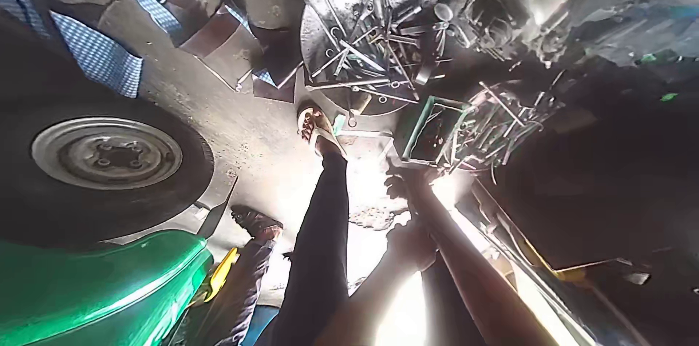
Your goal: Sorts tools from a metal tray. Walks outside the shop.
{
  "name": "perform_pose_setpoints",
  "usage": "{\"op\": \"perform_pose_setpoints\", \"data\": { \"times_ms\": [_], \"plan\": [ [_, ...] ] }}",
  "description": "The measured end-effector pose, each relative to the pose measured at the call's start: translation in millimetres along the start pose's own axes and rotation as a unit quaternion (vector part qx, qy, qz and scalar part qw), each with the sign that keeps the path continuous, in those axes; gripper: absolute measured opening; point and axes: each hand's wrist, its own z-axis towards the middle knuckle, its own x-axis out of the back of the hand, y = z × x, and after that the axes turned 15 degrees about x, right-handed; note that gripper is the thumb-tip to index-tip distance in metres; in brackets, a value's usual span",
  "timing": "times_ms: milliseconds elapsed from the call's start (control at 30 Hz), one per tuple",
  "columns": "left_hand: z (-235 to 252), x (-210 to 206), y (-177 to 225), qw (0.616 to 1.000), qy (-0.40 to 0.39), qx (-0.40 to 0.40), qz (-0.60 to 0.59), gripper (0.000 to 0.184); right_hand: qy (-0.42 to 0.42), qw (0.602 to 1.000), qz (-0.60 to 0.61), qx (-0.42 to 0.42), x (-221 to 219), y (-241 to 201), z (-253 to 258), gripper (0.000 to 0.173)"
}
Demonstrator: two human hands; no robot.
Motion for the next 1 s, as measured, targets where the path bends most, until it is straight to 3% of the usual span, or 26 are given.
{"op": "perform_pose_setpoints", "data": {
  "times_ms": [100, 200, 300, 400, 500, 600, 667, 733, 800, 833, 933, 1000],
  "plan": [
    [23.2, -25.4, 2.3, 0.999, -0.011, 0.016, 0.027, 0.059, 0.022, 0.989, 0.113, -0.093, 1.6, 21.6, 33.8, 0.041],
    [31.2, -24.1, -1.4, 0.998, -0.005, 0.050, 0.022, 0.055, 0.027, 0.998, 0.061, -0.020, -15.4, -3.3, 84.7, 0.044],
    [36.5, -4.7, -10.4, 0.991, 0.062, 0.102, -0.052, 0.044, 0.018, 0.999, -0.017, 0.031, -28.2, -24.2, 102.3, 0.050],
    [36.5, 19.7, -19.8, 0.959, 0.180, 0.140, -0.171, 0.042, -0.009, 0.999, -0.046, 0.021, -6.7, 1.6, 62.2, 0.041],
    [41.6, 34.4, -37.2, 0.865, 0.277, 0.104, -0.405, 0.041, -0.033, 0.998, -0.017, 0.058, 21.2, 38.5, 3.5, 0.029],
    [59.2, 26.7, -43.4, 0.795, 0.237, 0.090, -0.552, 0.055, -0.089, 0.985, -0.104, 0.103, 45.2, 65.4, -63.5, 0.029],
    [64.5, 22.2, -35.8, 0.795, 0.165, 0.091, -0.576, 0.056, -0.178, 0.950, -0.214, 0.142, 49.5, 81.1, -94.7, 0.035],
    [64.2, 14.1, -25.0, 0.816, 0.128, 0.090, -0.556, 0.045, -0.301, 0.881, -0.329, 0.156, 51.3, 96.5, -111.8, 0.043],
    [70.9, 5.4, -19.2, 0.844, 0.160, 0.084, -0.505, 0.031, -0.377, 0.830, -0.394, 0.116, 52.7, 109.7, -113.8, 0.042],
    [76.8, 2.9, -19.0, 0.864, 0.186, 0.080, -0.460, 0.030, -0.380, 0.829, -0.401, 0.091, 56.0, 116.5, -109.7, 0.040],
    [94.4, -2.6, -23.7, 0.887, 0.256, 0.059, -0.380, 0.029, -0.259, 0.905, -0.328, 0.073, 74.7, 127.9, -84.3, 0.033],
    [99.5, -9.4, -24.9, 0.893, 0.271, 0.049, -0.355, 0.030, -0.120, 0.971, -0.177, 0.105, 87.0, 133.1, -63.5, 0.029]
  ]
}}
